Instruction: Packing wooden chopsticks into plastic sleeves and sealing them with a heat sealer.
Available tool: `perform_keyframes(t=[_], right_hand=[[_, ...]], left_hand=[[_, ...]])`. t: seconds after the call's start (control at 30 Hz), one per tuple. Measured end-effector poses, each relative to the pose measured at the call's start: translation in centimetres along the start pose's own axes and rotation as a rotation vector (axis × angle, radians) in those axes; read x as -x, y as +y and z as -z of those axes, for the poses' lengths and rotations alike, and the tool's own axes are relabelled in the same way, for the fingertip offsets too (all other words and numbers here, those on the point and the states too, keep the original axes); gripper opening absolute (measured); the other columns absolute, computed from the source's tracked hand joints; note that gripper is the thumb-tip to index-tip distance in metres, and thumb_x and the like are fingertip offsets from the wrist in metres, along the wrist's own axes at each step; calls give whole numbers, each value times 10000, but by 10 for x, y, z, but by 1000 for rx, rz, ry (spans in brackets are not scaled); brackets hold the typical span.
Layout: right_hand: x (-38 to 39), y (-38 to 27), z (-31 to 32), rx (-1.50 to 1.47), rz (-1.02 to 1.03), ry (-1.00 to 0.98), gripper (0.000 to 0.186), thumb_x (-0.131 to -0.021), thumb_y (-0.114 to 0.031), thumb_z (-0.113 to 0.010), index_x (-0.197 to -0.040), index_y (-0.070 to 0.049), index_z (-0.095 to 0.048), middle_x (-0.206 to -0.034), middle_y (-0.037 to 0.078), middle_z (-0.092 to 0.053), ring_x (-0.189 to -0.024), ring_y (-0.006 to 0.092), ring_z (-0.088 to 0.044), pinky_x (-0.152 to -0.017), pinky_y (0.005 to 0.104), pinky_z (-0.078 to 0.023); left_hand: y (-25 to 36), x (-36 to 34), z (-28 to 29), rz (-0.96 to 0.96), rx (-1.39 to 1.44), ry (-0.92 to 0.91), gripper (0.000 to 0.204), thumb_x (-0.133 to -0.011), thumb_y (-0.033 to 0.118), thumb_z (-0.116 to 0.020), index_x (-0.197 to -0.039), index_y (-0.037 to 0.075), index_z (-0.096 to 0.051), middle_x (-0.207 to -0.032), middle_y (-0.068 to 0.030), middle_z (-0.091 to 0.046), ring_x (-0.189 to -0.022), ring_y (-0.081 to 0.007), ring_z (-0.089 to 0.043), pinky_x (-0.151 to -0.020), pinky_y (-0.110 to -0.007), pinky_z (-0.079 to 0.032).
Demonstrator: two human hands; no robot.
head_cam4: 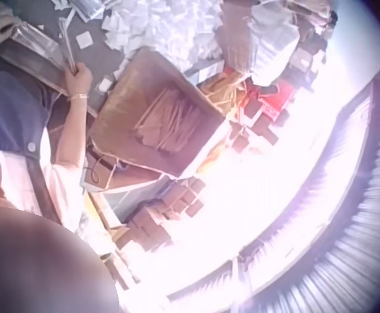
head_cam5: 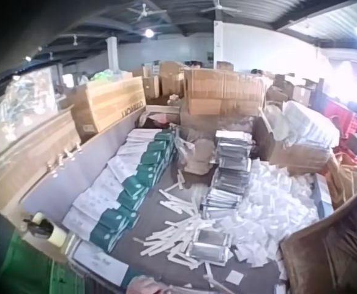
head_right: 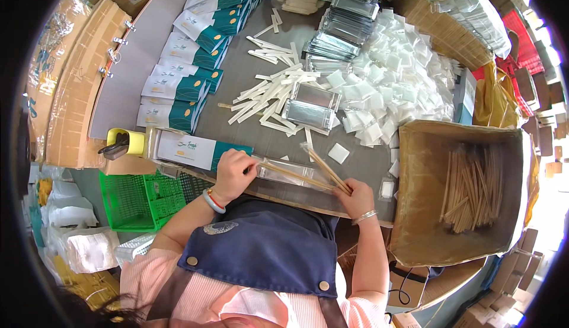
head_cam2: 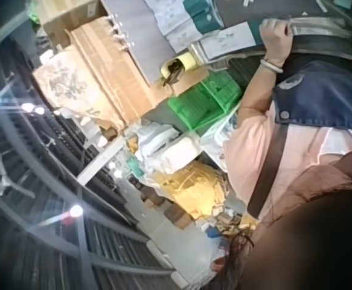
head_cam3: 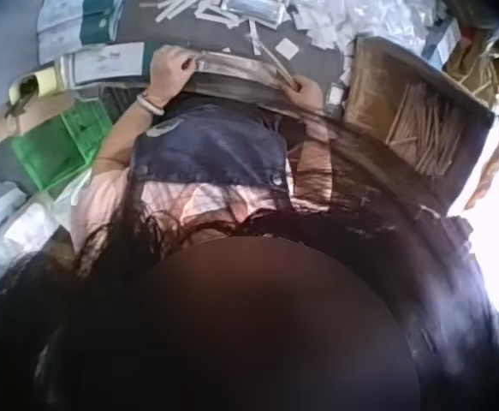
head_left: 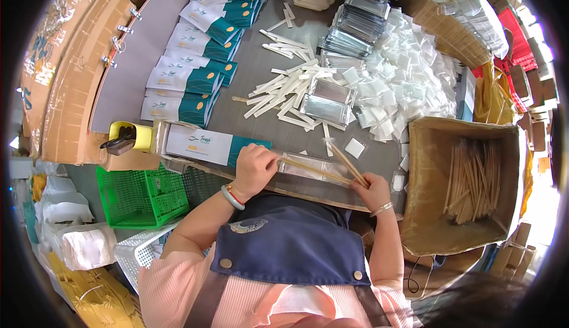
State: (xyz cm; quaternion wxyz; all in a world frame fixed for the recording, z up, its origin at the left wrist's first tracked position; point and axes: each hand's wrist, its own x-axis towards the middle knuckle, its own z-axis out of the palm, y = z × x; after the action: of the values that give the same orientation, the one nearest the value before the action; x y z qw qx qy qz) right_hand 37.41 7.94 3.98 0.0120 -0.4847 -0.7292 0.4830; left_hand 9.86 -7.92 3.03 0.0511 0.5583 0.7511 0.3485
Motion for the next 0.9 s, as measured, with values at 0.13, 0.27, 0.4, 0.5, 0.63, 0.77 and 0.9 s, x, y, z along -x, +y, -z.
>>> perform_keyframes(t=[0.13,0.27,0.4,0.5,0.63,0.77,0.9], right_hand=[[-3,-3,-2,102,35,109,222,-722,-216,-732,-816,-23,-674,-660,136,-624,-574,238,-594,-590,326,-469],[-11,-12,-7,133,74,68,224,-725,-224,-727,-832,-32,-683,-662,139,-626,-585,256,-605,-592,336,-477],[-23,-37,-35,126,135,58,258,-728,-255,-731,-819,-18,-685,-616,115,-606,-546,183,-573,-561,312,-459],[-29,-45,-47,31,253,68,268,-718,-259,-743,-828,-21,-691,-615,113,-610,-544,194,-579,-558,317,-465],[-27,-38,-40,172,115,208,207,-723,-195,-742,-759,-8,-661,-615,92,-627,-522,154,-588,-526,297,-475],[-47,-64,-82,-197,9,-60,168,-779,-72,-660,-884,8,-555,-718,87,-645,-521,138,-608,-494,275,-495],[-49,-84,-86,-545,57,-376,338,-767,-114,-686,-1032,4,-513,-808,124,-651,-550,161,-610,-534,289,-505]], left_hand=[[-6,-5,25,-127,-115,-257,293,-670,206,-752,-945,122,-691,-1090,-65,-561,-1039,-274,-489,-862,-382,-395],[-28,-7,38,-259,-132,-350,493,-624,258,-791,-1090,168,-656,-1242,-104,-487,-1124,-352,-420,-951,-438,-370],[-27,-8,27,-249,-28,-375,561,-585,246,-811,-1107,139,-634,-1223,-103,-503,-1117,-338,-428,-958,-446,-371],[-14,-15,26,-249,-49,-357,592,-582,271,-811,-1114,96,-620,-1208,-96,-513,-1105,-326,-437,-951,-438,-373],[-19,-13,25,-233,-80,-352,639,-569,310,-809,-1118,53,-607,-1181,-77,-532,-1082,-316,-450,-940,-417,-374],[-12,-19,7,-271,-52,-335,621,-559,268,-810,-1100,40,-606,-1152,-70,-533,-1049,-294,-463,-917,-405,-389],[-11,-20,0,-281,-47,-389,622,-543,246,-817,-1098,57,-607,-1138,-74,-544,-1050,-298,-468,-895,-403,-406]])
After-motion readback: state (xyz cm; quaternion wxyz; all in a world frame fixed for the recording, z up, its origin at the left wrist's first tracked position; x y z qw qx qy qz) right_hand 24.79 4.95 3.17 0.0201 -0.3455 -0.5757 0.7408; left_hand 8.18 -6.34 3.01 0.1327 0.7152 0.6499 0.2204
